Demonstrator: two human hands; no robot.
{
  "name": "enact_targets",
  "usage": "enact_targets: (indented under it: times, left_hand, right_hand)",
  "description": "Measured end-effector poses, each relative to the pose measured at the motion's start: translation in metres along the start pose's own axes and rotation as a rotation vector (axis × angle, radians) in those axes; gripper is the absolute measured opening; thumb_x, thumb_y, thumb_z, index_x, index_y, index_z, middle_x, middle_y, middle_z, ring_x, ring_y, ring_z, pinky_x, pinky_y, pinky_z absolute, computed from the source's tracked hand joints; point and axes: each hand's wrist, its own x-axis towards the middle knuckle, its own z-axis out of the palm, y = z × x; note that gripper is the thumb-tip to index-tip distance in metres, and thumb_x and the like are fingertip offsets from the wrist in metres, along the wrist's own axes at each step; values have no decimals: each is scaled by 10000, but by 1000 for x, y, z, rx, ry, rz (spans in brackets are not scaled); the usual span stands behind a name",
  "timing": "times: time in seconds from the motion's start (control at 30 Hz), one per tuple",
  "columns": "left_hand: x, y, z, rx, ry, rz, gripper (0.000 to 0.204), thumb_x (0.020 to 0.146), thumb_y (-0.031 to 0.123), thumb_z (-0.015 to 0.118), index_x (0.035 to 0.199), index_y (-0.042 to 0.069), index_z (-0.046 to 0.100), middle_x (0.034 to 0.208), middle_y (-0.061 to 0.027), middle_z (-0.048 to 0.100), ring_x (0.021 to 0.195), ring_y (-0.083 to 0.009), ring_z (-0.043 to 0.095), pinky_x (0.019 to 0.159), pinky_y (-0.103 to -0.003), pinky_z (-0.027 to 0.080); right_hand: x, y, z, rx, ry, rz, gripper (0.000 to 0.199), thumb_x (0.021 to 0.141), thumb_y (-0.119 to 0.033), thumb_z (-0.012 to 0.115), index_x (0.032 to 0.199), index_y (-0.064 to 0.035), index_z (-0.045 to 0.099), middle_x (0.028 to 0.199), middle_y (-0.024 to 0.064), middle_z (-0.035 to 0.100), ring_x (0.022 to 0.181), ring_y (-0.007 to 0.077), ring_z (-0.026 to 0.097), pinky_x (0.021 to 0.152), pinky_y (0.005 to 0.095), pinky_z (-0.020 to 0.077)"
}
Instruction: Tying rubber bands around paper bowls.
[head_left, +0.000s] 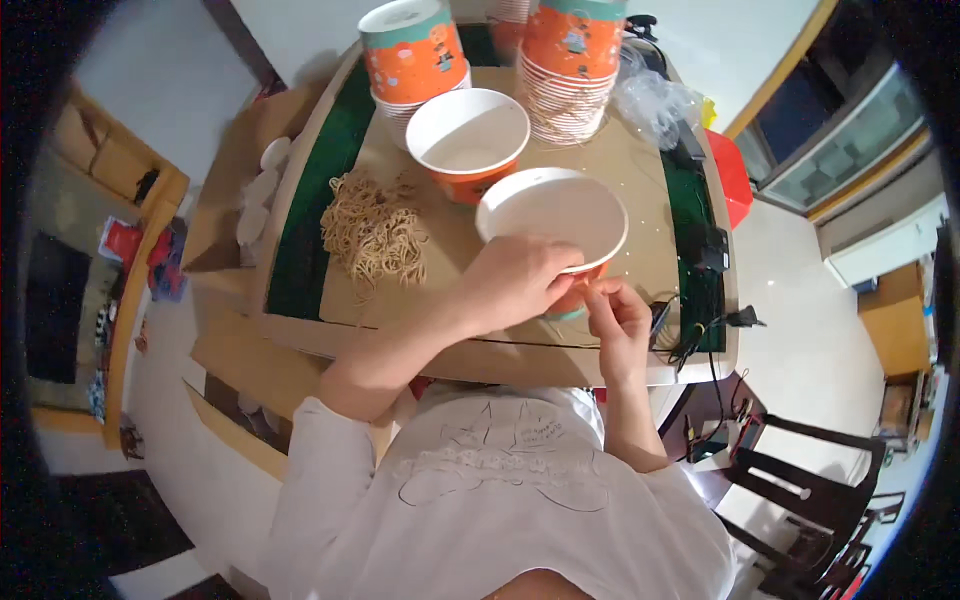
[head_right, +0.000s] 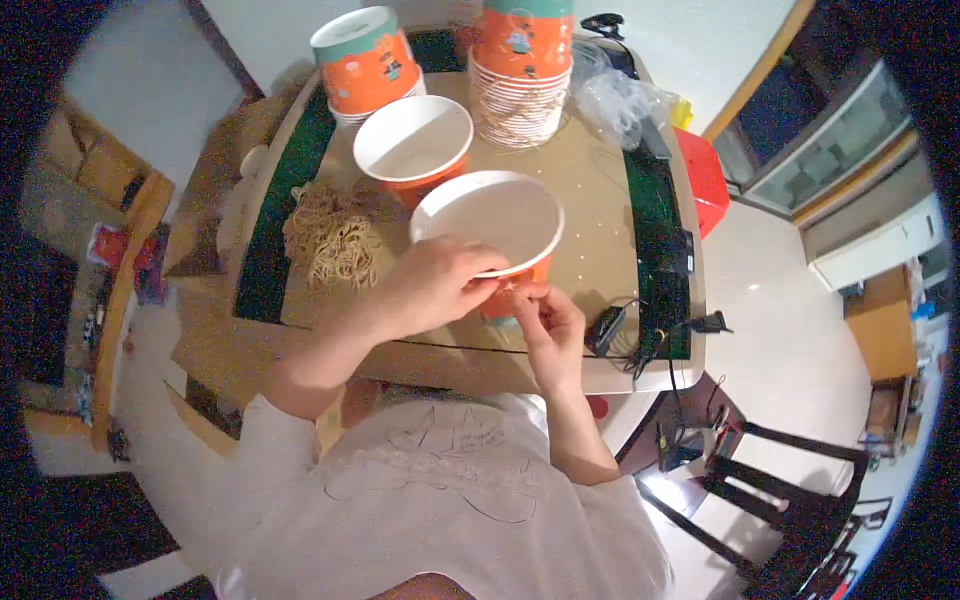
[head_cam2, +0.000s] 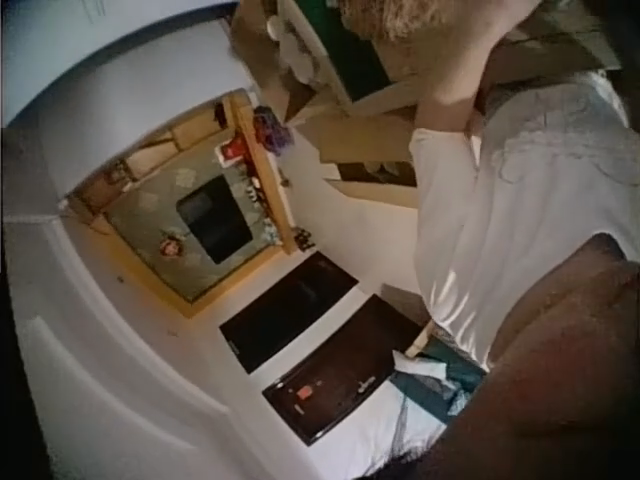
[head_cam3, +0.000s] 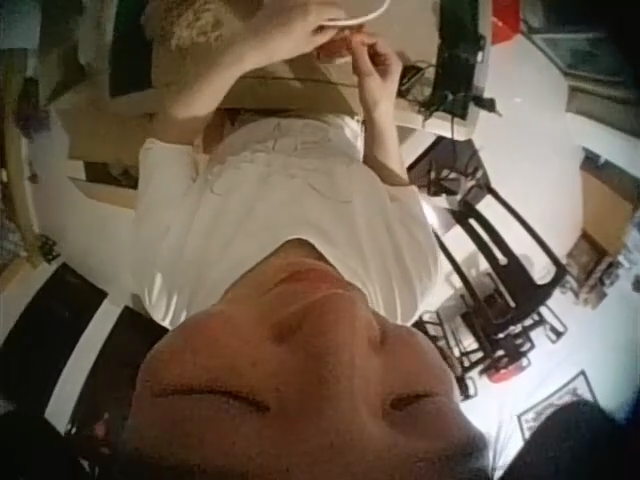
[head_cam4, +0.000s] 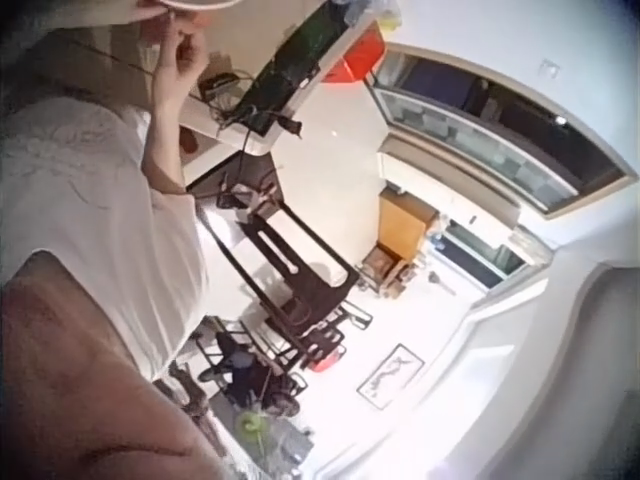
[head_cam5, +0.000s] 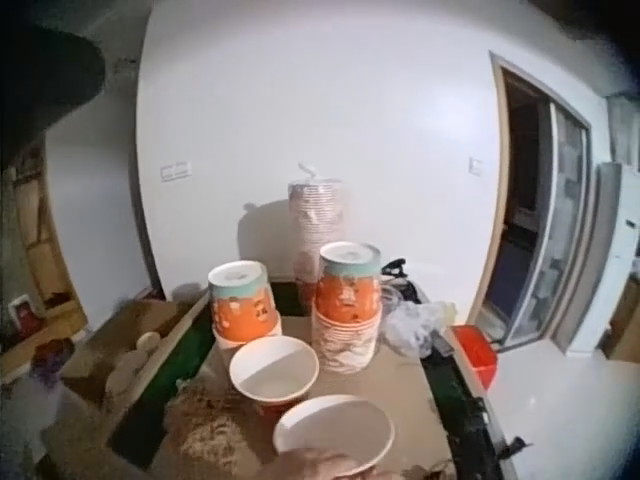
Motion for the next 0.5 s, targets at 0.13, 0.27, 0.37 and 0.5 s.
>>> enact_targets:
  times: [0.13, 0.27, 0.37, 0.5]
  left_hand:
    - [-12, 16, -5, -209, 4, -134, 235, 767, -33, 599, 1000, 2, 599, 839, -124, 631, 718, -237, 628, 621, -339, 494]
    - [-23, 13, 1, -426, 90, -299, 238, 785, -8, 543, 1012, 23, 606, 858, -171, 633, 733, -281, 634, 645, -357, 487]
    - [-25, 9, 7, -421, 71, -326, 229, 798, 0, 548, 1020, 12, 604, 875, -165, 640, 740, -262, 643, 649, -346, 493]
    - [-25, 1, 15, -438, 64, -313, 235, 800, 14, 570, 1033, 2, 601, 867, -157, 644, 720, -241, 644, 638, -331, 491]
  right_hand:
    - [6, 21, 1, 114, -75, -74, 49, 899, -53, 568, 881, -13, 590, 825, -16, 567, 729, 50, 526, 658, 192, 420]
    - [10, 38, 8, 173, -179, -67, 52, 903, -41, 545, 879, 0, 563, 923, 28, 553, 835, 97, 568, 788, 253, 472]
    - [13, 45, 8, 86, -175, -70, 45, 895, -38, 546, 871, 0, 552, 941, 29, 539, 844, 117, 589, 788, 275, 491]
    - [15, 38, 8, 77, -197, -39, 68, 894, -55, 555, 862, 4, 550, 916, 35, 549, 843, 136, 605, 772, 284, 494]
